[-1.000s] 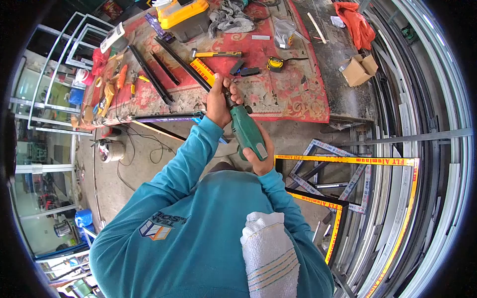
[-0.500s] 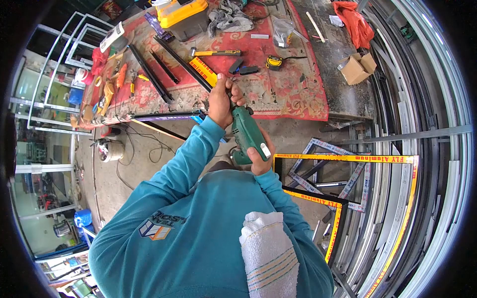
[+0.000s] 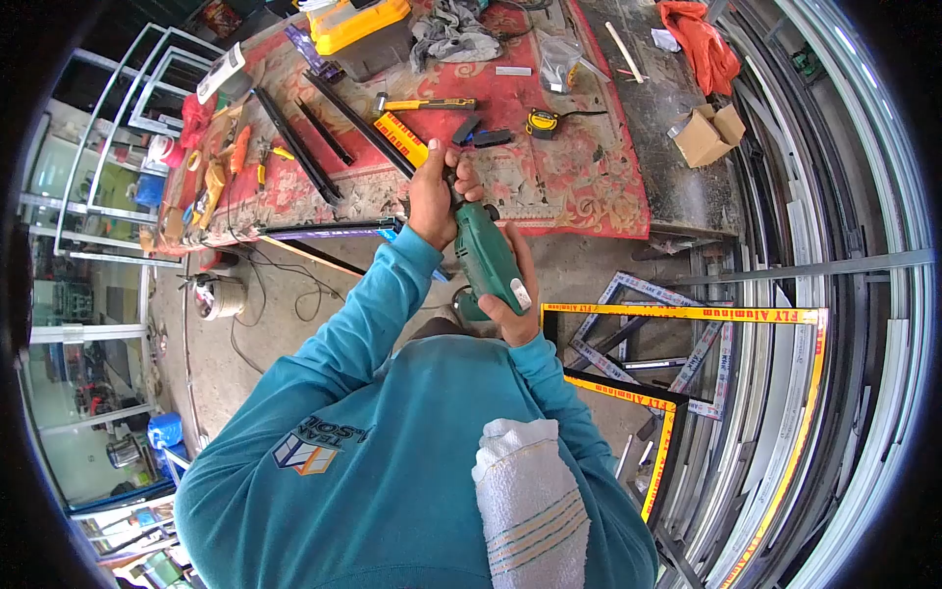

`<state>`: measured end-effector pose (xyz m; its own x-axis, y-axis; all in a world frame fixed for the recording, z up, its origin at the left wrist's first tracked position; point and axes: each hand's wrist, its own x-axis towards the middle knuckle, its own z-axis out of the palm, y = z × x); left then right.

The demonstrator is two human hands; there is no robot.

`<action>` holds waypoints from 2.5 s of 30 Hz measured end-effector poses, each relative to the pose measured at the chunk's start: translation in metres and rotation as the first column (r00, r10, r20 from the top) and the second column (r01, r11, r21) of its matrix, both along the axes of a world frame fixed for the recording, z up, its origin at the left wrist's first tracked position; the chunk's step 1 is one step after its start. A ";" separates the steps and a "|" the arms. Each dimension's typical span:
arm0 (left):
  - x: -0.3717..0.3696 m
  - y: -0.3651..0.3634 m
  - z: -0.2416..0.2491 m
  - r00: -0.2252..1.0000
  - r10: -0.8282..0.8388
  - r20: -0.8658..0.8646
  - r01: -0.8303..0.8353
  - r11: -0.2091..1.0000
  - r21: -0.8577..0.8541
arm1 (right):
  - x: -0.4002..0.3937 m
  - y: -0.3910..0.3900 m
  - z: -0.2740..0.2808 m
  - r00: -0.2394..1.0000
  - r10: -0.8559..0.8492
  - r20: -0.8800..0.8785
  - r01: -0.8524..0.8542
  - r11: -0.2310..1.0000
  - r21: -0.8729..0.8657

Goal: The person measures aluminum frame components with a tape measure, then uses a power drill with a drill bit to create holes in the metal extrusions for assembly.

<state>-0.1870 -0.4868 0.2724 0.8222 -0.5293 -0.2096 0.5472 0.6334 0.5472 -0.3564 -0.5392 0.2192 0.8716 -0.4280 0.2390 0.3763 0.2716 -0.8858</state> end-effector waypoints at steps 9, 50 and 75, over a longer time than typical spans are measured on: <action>-0.001 0.000 0.004 0.999 0.009 0.033 -0.010 0.999 0.041 | -0.002 0.000 -0.013 0.994 0.082 -0.074 -0.065 0.976 0.207; -0.007 0.005 -0.011 0.986 -0.101 0.132 0.093 0.994 0.063 | -0.010 -0.012 0.001 0.994 -0.110 -0.021 0.095 0.925 -0.368; -0.001 0.011 -0.007 0.990 -0.138 -0.018 0.139 0.989 0.050 | -0.004 -0.003 -0.013 0.983 -0.178 0.049 0.183 0.904 -0.386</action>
